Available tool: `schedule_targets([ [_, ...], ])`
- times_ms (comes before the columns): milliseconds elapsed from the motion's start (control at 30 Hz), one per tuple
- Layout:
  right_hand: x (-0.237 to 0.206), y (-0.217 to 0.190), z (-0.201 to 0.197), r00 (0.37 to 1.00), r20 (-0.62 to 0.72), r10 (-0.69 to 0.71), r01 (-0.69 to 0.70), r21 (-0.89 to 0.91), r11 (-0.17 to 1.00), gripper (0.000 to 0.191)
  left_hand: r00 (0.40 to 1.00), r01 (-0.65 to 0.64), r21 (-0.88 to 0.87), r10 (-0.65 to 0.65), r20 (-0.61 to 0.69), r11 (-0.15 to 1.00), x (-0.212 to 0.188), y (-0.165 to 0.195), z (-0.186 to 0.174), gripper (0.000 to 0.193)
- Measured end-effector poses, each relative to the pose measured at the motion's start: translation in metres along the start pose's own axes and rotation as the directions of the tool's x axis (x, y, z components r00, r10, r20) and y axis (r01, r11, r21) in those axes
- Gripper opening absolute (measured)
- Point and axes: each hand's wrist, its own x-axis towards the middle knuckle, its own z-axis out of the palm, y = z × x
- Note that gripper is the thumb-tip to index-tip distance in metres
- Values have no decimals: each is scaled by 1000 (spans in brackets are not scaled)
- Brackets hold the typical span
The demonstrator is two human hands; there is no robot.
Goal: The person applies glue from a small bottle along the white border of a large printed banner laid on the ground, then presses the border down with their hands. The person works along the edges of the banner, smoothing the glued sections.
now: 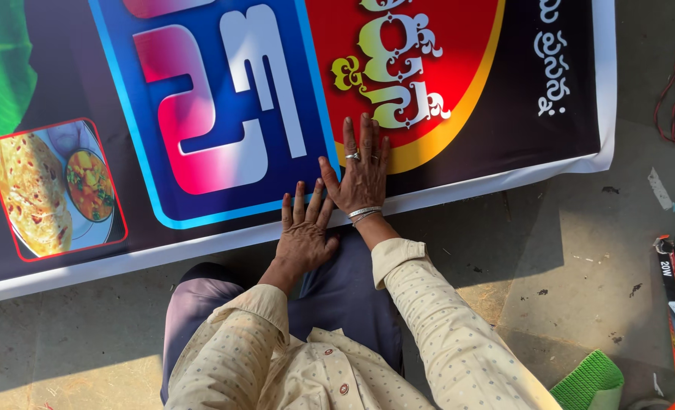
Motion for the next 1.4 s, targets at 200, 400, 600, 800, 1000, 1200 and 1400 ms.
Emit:
schedule_targets([
  [200, 6, 11, -6, 994, 62, -86, 93, -128, 987, 77, 997, 38, -55, -34, 72, 998, 2, 0, -3, 101],
  [400, 23, 132, -63, 971, 130, 199, -166, -227, 960, 83, 998, 33, -48, -30, 58, 998, 2, 0, 4, 101],
  [600, 35, 241, -117, 862, -13, 506, -489, -279, 826, 71, 993, 60, -40, -56, 105, 997, 2, 2, 6, 101],
  [800, 14, 248, -105, 925, -192, 329, -344, -48, 938, 71, 999, -1, -92, -2, -34, 996, 0, -1, 11, 99],
  [1000, -170, 167, -71, 883, -313, 349, -352, 47, 935, 47, 985, -53, -86, 38, -166, 995, -6, -4, 11, 99],
  [1200, -305, 120, -45, 763, 135, 632, -617, -142, 774, 59, 998, -32, -155, 22, -66, 987, -8, -4, -4, 92],
  [1400, -306, 132, -25, 807, 155, 569, -530, -236, 815, 27, 976, -79, 23, 82, -203, 997, -28, -25, -3, 90],
])
